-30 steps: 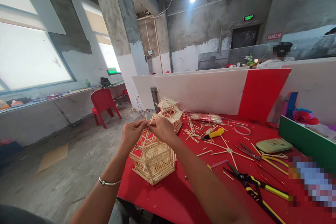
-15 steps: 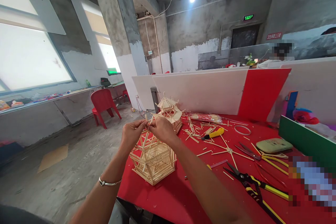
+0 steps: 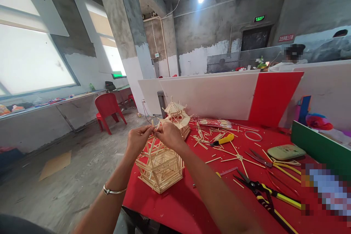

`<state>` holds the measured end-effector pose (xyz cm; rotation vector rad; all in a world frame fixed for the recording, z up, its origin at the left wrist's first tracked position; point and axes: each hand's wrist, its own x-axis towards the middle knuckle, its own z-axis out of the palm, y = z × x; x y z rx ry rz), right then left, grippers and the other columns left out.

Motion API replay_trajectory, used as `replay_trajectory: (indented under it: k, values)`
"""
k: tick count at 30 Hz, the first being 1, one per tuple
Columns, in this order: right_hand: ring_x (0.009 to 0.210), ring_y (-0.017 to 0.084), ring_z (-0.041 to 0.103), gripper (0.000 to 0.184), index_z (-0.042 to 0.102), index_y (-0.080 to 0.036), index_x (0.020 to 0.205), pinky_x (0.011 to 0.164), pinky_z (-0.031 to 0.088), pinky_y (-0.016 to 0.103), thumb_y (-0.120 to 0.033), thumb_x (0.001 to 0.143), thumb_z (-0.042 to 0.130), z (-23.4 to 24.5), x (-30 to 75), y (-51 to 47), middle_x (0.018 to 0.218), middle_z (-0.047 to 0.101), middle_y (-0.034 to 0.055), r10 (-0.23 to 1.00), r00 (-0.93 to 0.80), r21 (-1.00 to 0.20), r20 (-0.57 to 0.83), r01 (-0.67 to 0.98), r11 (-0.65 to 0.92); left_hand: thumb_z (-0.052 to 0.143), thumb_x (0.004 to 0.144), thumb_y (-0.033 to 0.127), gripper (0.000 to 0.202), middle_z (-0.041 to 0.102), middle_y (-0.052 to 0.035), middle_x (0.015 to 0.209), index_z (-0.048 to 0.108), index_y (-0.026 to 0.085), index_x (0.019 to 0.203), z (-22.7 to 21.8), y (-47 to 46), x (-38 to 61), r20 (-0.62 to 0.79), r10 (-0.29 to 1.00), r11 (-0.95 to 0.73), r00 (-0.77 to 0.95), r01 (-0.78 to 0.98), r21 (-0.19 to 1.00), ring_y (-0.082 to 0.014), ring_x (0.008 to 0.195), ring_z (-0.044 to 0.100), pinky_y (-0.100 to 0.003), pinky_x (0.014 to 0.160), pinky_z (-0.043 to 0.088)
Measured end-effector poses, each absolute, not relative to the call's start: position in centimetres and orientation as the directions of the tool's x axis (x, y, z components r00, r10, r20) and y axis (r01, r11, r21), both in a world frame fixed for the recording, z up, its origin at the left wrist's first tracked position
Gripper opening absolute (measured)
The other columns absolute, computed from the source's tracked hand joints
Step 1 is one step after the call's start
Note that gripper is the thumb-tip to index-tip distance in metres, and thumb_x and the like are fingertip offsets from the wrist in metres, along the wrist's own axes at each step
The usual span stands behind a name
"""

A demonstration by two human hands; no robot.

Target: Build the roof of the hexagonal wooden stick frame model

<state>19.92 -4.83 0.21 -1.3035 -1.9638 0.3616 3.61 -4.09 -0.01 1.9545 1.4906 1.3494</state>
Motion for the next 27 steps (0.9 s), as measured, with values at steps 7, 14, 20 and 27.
replay_trajectory:
  k: [7, 14, 20, 27]
  values:
    - [0.062, 0.012, 0.048, 0.038, 0.062, -0.017, 0.058, 0.056, 0.023, 0.026, -0.041, 0.087, 0.056, 0.08, 19.91, -4.75, 0.065, 0.055, 0.0000, 0.879, -0.213, -0.595, 0.426, 0.665, 0.450, 0.062, 0.083, 0.041, 0.027, 0.079, 0.0004, 0.081, 0.081, 0.023, 0.084, -0.07, -4.09, 3.61, 0.476, 0.879, -0.397, 0.002, 0.558, 0.729, -0.0200, 0.078, 0.071, -0.025, 0.067, 0.049]
    - [0.060, 0.011, 0.045, 0.040, 0.062, -0.017, 0.058, 0.056, 0.022, 0.026, -0.042, 0.088, 0.057, 0.15, 19.92, -4.73, 0.062, 0.052, -0.0008, 0.878, -0.217, -0.593, 0.427, 0.665, 0.453, 0.061, 0.084, 0.042, 0.028, 0.079, -0.0002, 0.080, 0.081, 0.023, 0.086, -0.08, -4.11, 3.55, 0.475, 0.880, -0.393, 0.002, 0.567, 0.724, -0.0199, 0.077, 0.071, -0.026, 0.068, 0.049]
    - [0.061, 0.011, 0.047, 0.038, 0.063, -0.016, 0.059, 0.056, 0.022, 0.026, -0.041, 0.088, 0.057, 0.13, 19.93, -4.76, 0.063, 0.054, -0.0003, 0.879, -0.221, -0.592, 0.423, 0.666, 0.453, 0.061, 0.084, 0.042, 0.028, 0.079, 0.0002, 0.080, 0.081, 0.023, 0.085, 0.03, -4.20, 3.57, 0.470, 0.883, -0.383, 0.000, 0.580, 0.719, -0.0200, 0.077, 0.071, -0.025, 0.066, 0.048]
    - [0.063, 0.012, 0.050, 0.038, 0.068, -0.017, 0.063, 0.056, 0.024, 0.025, -0.043, 0.089, 0.056, 0.37, 19.93, -5.04, 0.067, 0.057, 0.0008, 0.880, -0.217, -0.592, 0.423, 0.669, 0.450, 0.060, 0.085, 0.051, 0.036, 0.078, 0.0002, 0.077, 0.081, 0.023, 0.087, 0.34, -4.65, 3.70, 0.472, 0.881, -0.383, 0.006, 0.595, 0.707, -0.0213, 0.077, 0.071, -0.026, 0.067, 0.048]
